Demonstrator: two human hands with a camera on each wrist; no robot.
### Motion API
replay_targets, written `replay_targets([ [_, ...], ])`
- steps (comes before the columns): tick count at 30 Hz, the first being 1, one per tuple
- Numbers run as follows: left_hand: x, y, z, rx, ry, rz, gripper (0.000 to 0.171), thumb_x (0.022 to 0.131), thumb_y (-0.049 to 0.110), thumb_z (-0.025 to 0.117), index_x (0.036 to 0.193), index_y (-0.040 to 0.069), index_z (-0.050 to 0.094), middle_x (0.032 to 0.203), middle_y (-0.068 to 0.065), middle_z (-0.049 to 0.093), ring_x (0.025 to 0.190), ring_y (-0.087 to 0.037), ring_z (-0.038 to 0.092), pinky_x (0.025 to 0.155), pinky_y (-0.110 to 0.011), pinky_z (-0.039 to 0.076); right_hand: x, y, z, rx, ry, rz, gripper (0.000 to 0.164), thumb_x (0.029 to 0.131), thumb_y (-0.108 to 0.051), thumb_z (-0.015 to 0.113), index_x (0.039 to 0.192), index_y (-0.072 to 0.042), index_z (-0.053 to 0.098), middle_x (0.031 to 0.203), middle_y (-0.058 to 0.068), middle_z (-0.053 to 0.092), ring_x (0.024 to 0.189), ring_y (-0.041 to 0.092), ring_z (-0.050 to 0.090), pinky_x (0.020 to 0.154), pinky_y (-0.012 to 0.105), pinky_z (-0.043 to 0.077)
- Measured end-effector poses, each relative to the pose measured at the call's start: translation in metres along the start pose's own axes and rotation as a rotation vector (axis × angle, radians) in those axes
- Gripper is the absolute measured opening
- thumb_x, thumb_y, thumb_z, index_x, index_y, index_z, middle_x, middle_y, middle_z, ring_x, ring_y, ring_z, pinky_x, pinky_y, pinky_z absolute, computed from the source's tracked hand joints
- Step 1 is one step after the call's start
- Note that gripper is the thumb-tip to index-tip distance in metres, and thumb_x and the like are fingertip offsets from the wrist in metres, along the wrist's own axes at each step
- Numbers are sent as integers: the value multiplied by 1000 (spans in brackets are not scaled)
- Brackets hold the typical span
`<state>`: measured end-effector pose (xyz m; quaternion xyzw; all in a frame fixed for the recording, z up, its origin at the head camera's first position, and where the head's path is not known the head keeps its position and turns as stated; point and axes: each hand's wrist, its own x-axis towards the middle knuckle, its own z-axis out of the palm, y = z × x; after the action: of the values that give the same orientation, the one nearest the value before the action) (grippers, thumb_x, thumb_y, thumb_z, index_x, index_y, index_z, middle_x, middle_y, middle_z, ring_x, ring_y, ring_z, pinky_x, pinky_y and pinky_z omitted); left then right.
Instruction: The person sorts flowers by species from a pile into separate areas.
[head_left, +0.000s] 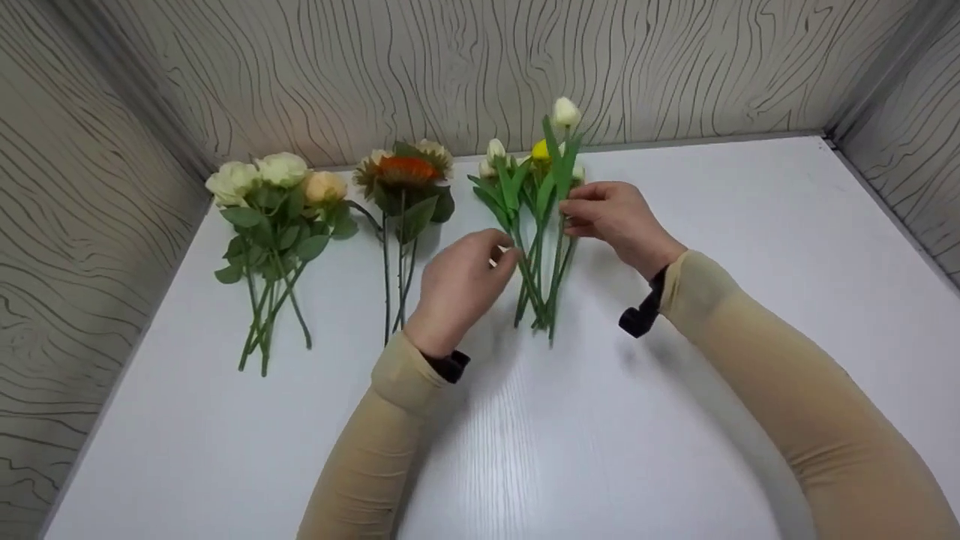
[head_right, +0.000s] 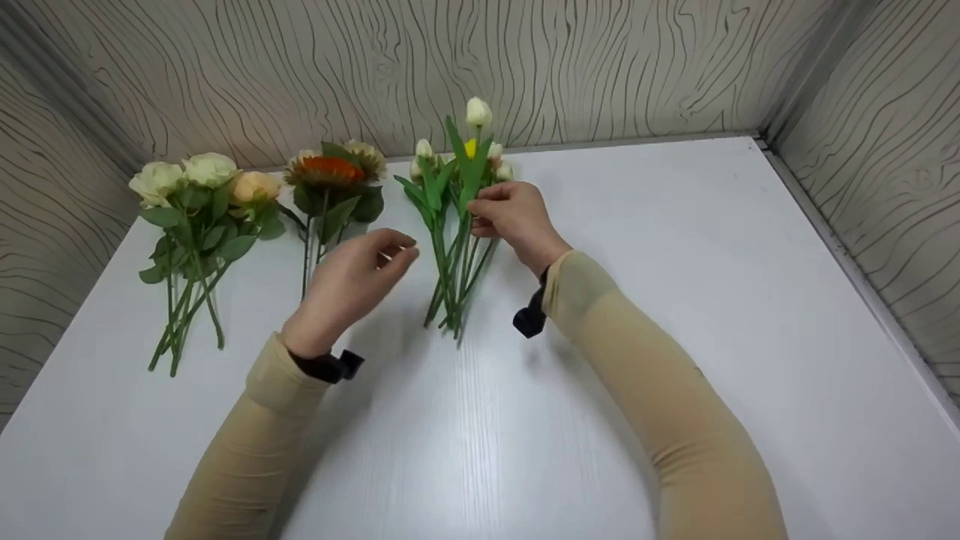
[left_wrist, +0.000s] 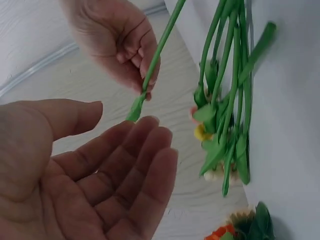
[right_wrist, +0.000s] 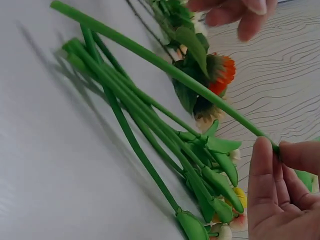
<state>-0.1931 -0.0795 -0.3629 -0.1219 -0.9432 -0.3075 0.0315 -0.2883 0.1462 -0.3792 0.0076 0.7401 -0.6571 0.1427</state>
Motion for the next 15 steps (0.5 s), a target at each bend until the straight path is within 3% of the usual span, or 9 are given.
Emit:
replay_targets([
  [6, 3, -8, -14, -1, 53, -61, 28, 104, 33, 62, 118, 13, 74, 100, 0, 72, 80, -15, 64, 68, -33, 52, 25, 1, 10, -161, -5, 27, 34, 100, -16, 68, 128, 2, 63, 121, 17, 61, 87, 18, 68, 95, 42, 56],
  [15, 8, -3, -11, -21, 25, -58, 28, 104, 35, 62, 116, 14, 75, 101, 1, 73, 82, -14, 64, 70, -33, 54, 35, 7, 9, -272, 22, 43, 36, 100, -18, 69, 130, 0, 66, 113, 16, 65, 86, 18, 68, 91, 40, 58],
])
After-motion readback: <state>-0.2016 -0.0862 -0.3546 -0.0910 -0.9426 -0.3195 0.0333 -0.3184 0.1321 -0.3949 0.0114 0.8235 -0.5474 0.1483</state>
